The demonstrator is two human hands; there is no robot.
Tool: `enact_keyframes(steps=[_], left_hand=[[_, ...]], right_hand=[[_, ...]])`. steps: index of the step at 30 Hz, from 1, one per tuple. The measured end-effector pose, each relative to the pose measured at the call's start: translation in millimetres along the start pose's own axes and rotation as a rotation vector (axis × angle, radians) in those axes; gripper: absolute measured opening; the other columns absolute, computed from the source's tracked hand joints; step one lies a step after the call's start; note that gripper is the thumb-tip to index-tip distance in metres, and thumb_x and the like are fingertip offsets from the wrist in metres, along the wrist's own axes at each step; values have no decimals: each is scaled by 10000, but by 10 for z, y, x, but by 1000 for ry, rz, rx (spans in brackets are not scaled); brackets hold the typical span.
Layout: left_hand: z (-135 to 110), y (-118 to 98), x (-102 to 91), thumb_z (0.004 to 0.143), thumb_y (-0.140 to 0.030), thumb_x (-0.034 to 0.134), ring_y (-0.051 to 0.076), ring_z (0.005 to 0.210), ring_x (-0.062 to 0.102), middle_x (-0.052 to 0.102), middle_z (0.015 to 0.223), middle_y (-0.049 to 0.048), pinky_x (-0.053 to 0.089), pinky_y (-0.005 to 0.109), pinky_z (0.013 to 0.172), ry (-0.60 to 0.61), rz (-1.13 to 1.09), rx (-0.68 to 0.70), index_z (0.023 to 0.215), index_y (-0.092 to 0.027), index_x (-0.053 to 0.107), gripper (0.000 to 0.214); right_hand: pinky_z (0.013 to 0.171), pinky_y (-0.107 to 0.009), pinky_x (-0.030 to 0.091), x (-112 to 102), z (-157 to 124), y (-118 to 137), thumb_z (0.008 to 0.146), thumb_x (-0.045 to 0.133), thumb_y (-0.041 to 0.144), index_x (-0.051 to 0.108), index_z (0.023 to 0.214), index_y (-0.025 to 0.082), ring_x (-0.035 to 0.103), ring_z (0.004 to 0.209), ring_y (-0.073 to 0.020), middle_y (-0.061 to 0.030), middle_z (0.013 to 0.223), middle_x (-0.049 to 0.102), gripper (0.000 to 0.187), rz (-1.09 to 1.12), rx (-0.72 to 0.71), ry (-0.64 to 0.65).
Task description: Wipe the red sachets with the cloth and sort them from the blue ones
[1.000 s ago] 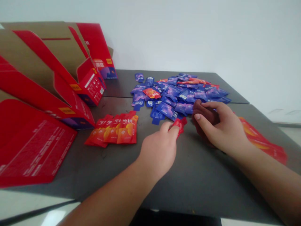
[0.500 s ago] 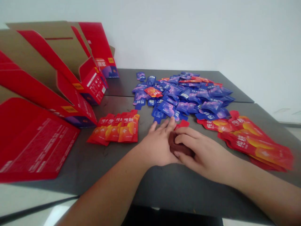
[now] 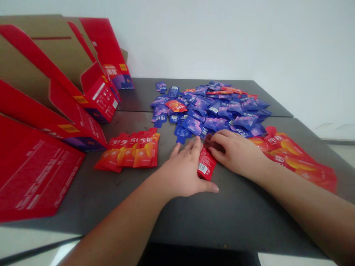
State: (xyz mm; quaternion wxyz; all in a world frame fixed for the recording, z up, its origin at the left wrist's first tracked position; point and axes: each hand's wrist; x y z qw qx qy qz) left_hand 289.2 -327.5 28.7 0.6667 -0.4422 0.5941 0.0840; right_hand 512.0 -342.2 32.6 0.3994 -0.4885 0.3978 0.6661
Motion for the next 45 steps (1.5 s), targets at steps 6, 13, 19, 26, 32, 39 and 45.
enact_keyframes(steps=[6, 13, 19, 26, 32, 39, 45], left_hand=[[-33, 13, -132, 1034, -528, 525, 342, 1472, 518, 621, 1528, 148, 394, 526, 1214, -92, -91, -1, 1656, -144, 293, 767], [98, 48, 33, 1063, -397, 472, 286, 1496, 487, 538, 1602, 158, 359, 487, 1234, -181, 21, 116, 1589, -135, 399, 592], [78, 61, 33, 791, -857, 670, 371, 1634, 236, 170, 1770, 220, 220, 515, 1317, -11, 22, 114, 1711, -70, 61, 1355], [73, 29, 65, 673, -823, 794, 360, 1640, 224, 194, 1765, 219, 158, 544, 1335, -19, 45, 111, 1709, -89, 25, 1484], [57, 36, 85, 679, -788, 816, 344, 1635, 250, 247, 1751, 228, 145, 561, 1331, -26, 18, 137, 1705, -132, 48, 1440], [53, 22, 80, 715, -766, 821, 336, 1625, 280, 245, 1759, 197, 147, 575, 1334, -19, -40, 107, 1714, -165, -37, 1447], [-65, -53, 85, 775, -861, 705, 425, 1647, 116, 178, 1772, 206, 144, 627, 1321, 1, 68, 156, 1704, -206, 232, 1231]], right_hand=[[889, -408, 561, 28, -1, -89, 1012, 588, 316, 656, 1127, 224, 705, 1010, -269, -98, 1165, 701, 163, 49, 32, -58], [919, -436, 563, -14, -50, -66, 1010, 580, 312, 655, 1120, 223, 696, 1079, -287, -112, 1206, 712, 160, 136, 0, -80], [932, -438, 565, -42, -28, -66, 999, 595, 279, 681, 1108, 225, 698, 1083, -285, -105, 1186, 724, 150, 166, -34, -61], [829, -336, 579, -365, -176, 156, 959, 682, 203, 735, 1035, 270, 702, 974, -209, -23, 1058, 742, 114, 520, -236, 317], [942, -369, 552, -400, -257, 276, 961, 709, 217, 756, 1071, 294, 689, 1067, -225, -19, 1109, 749, 141, 490, -300, 333], [958, -446, 512, -113, -120, 48, 1013, 637, 305, 720, 1111, 239, 679, 1076, -270, -80, 1154, 742, 144, 184, -201, 87], [950, -494, 523, 39, 25, -144, 1016, 574, 307, 678, 1131, 191, 677, 1039, -324, -145, 1128, 720, 194, -105, -18, -89]])
Point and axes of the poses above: each hand's wrist, its own z-axis towards the middle knuckle, its own x-axis out of the palm, y = z × x
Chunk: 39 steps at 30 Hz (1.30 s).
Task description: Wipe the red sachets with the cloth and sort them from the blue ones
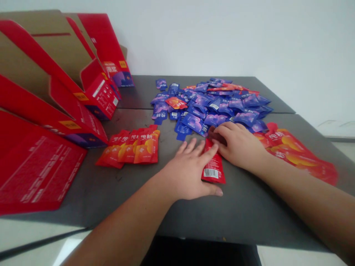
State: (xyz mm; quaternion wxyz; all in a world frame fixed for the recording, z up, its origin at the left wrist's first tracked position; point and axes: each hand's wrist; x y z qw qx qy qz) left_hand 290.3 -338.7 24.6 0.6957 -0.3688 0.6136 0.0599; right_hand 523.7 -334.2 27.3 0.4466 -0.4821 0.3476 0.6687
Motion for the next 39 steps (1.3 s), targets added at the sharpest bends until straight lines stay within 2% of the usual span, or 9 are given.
enact_keyframes(steps=[3, 7, 10, 12, 19, 25, 30, 33, 39], left_hand=[[-96, -245, 81, 806, -837, 693, 451, 1618, 233, 289, 1727, 258, 247, 584, 1310, -50, 58, 4, 1547, -143, 504, 1033], [-195, -611, 200, 1035, -293, 532, 395, 1408, 587, 595, 1488, 294, 486, 517, 1175, -123, 263, -41, 1365, -67, 625, 411], [-321, -668, 138, 1053, -141, 396, 326, 1088, 762, 734, 1276, 189, 641, 446, 880, -140, 275, -157, 1389, -177, 624, 407], [-453, -555, 12, 1046, -127, 416, 265, 919, 779, 767, 1168, 94, 646, 387, 788, -218, 176, -315, 1402, -259, 608, 426], [-857, 373, -418, 1043, -158, 396, 259, 1262, 673, 685, 1365, 121, 538, 382, 1098, -945, 143, -715, 1436, -206, 579, 436], [-924, 802, -446, 1013, -249, 429, 429, 1146, 684, 653, 1267, 208, 589, 566, 933, -486, 320, -969, 1270, -194, 735, 403], [-897, 719, -484, 1005, -216, 368, 440, 1103, 692, 689, 1219, 228, 593, 582, 867, -458, 396, -965, 1298, -150, 706, 453], [-823, 642, -437, 1077, -318, 294, 393, 1269, 642, 677, 1372, 202, 543, 563, 1042, -514, 435, -820, 1417, -139, 639, 516], [-604, 547, -202, 982, -778, 406, 492, 1601, 249, 285, 1745, 204, 269, 706, 1236, -239, 406, -741, 1676, -227, 362, 887]], right_hand=[[952, -486, 532, 27, 11, -33, 995, 589, 299, 660, 1099, 194, 674, 1033, -320, -136, 1120, 711, 164, 28, 45, -52], [945, -479, 543, 36, -15, -64, 972, 616, 310, 641, 1115, 198, 672, 1053, -319, -130, 1145, 701, 184, 84, 53, -85], [951, -475, 552, 48, -26, -86, 961, 636, 328, 631, 1159, 199, 671, 1089, -322, -133, 1171, 690, 237, 113, 62, -130], [957, -478, 554, 57, -27, -95, 957, 644, 346, 629, 1160, 201, 671, 1097, -324, -131, 1170, 685, 249, 112, 63, -141], [954, -487, 557, 67, -27, -99, 972, 626, 392, 636, 1142, 206, 676, 1074, -322, -126, 1148, 686, 252, 103, 67, -138], [972, -498, 550, 63, -30, -99, 956, 644, 394, 635, 1147, 206, 676, 1097, -334, -131, 1168, 695, 268, 88, 64, -115], [982, -496, 549, 66, -34, -96, 974, 639, 397, 632, 1163, 200, 678, 1096, -337, -131, 1185, 696, 274, 66, 57, -99], [975, -488, 548, 50, -45, -77, 988, 628, 399, 632, 1170, 202, 680, 1078, -330, -129, 1192, 693, 269, 49, 52, -92], [1006, -475, 535, 0, -81, -33, 1009, 595, 389, 625, 1217, 206, 671, 1134, -327, -133, 1236, 691, 279, 31, 17, -69]])
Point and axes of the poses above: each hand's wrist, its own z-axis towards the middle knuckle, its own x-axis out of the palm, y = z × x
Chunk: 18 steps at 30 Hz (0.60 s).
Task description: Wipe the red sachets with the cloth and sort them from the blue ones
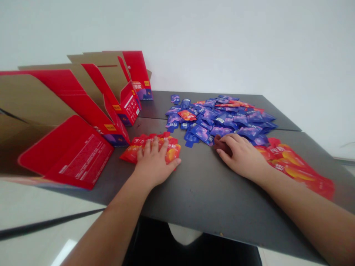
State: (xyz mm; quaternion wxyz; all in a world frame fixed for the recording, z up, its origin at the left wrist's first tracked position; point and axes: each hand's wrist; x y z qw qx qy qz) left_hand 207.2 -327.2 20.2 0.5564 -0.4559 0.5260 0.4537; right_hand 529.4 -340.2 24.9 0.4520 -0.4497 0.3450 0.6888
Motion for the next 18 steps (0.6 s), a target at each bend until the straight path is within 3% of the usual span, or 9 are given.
enact_keyframes(steps=[2, 5, 8, 11, 15, 18], left_hand=[[27, -28, 18, 978, -729, 455, 492, 1567, 332, 336, 1710, 250, 326, 673, 1216, 3, 27, -11, 1669, -176, 365, 889], [60, 0, -11, 990, -514, 503, 452, 1503, 457, 431, 1633, 301, 402, 555, 1198, -39, 59, 12, 1645, -86, 375, 792], [61, 56, -63, 981, -425, 493, 427, 1502, 469, 418, 1638, 307, 406, 491, 1208, -47, 68, 35, 1644, -45, 361, 775], [47, 98, -104, 1004, -466, 431, 420, 1511, 454, 419, 1659, 262, 391, 513, 1223, -49, 101, 36, 1594, -43, 455, 727], [54, 123, -104, 960, -731, 447, 483, 1505, 434, 423, 1642, 301, 393, 607, 1193, -33, 125, -43, 1530, -54, 528, 888], [79, 138, -92, 933, -688, 541, 474, 1521, 418, 434, 1622, 326, 404, 581, 1188, -8, 86, -64, 1526, -49, 497, 874]], right_hand=[[1015, -479, 533, -4, -11, 0, 1012, 591, 394, 620, 1228, 207, 669, 1141, -327, -135, 1254, 688, 287, 2, 2, 10], [1007, -486, 539, -3, -21, -7, 1014, 590, 399, 616, 1233, 207, 669, 1137, -331, -139, 1261, 685, 293, 6, 10, 20], [1011, -487, 538, -4, -22, -7, 1017, 585, 396, 615, 1237, 205, 671, 1135, -329, -142, 1268, 684, 293, 4, 9, 24], [1019, -489, 536, -7, -19, -2, 1016, 585, 394, 617, 1238, 201, 671, 1130, -324, -138, 1265, 685, 296, 2, 11, 27], [1021, -485, 536, 0, -17, -7, 1014, 588, 395, 615, 1248, 197, 666, 1139, -322, -134, 1273, 681, 308, 5, 19, 28], [1016, -486, 534, 7, -18, -14, 1011, 586, 403, 613, 1251, 201, 668, 1136, -325, -134, 1279, 679, 314, -1, 22, 32]])
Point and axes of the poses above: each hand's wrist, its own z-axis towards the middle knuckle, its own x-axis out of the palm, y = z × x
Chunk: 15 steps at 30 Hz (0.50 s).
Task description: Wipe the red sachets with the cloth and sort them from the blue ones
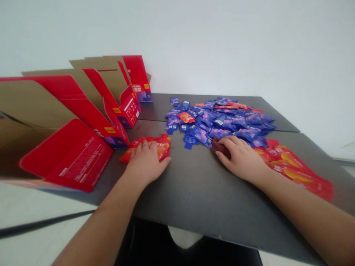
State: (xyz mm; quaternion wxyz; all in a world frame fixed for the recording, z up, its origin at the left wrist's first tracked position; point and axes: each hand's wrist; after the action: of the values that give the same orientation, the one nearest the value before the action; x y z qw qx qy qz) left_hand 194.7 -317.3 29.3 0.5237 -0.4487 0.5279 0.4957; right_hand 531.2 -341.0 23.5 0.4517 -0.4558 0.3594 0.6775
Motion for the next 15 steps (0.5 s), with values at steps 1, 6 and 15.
enact_keyframes(steps=[1, 6, 15], left_hand=[[10, 9, -3, 937, -622, 558, 460, 1525, 418, 447, 1617, 315, 410, 562, 1188, 0, -18, 15, 1513, -55, 503, 810], [57, 116, -77, 898, -364, 556, 376, 1528, 442, 481, 1622, 228, 389, 477, 1237, -28, -75, 132, 1504, -91, 518, 666], [102, -133, -317, 916, -330, 524, 417, 1629, 217, 301, 1734, 221, 240, 657, 1290, -8, 103, 47, 1632, -37, 381, 787]], right_hand=[[1011, -486, 535, 1, 0, -2, 1011, 584, 404, 612, 1250, 202, 669, 1132, -325, -134, 1276, 680, 314, 0, -2, 2], [998, -490, 532, -3, -2, -7, 1010, 585, 394, 614, 1234, 205, 671, 1116, -327, -139, 1253, 688, 295, 15, -21, -13], [1009, -484, 515, -20, 4, 24, 1017, 572, 375, 619, 1233, 207, 667, 1122, -317, -132, 1249, 689, 277, 23, -18, 2]])
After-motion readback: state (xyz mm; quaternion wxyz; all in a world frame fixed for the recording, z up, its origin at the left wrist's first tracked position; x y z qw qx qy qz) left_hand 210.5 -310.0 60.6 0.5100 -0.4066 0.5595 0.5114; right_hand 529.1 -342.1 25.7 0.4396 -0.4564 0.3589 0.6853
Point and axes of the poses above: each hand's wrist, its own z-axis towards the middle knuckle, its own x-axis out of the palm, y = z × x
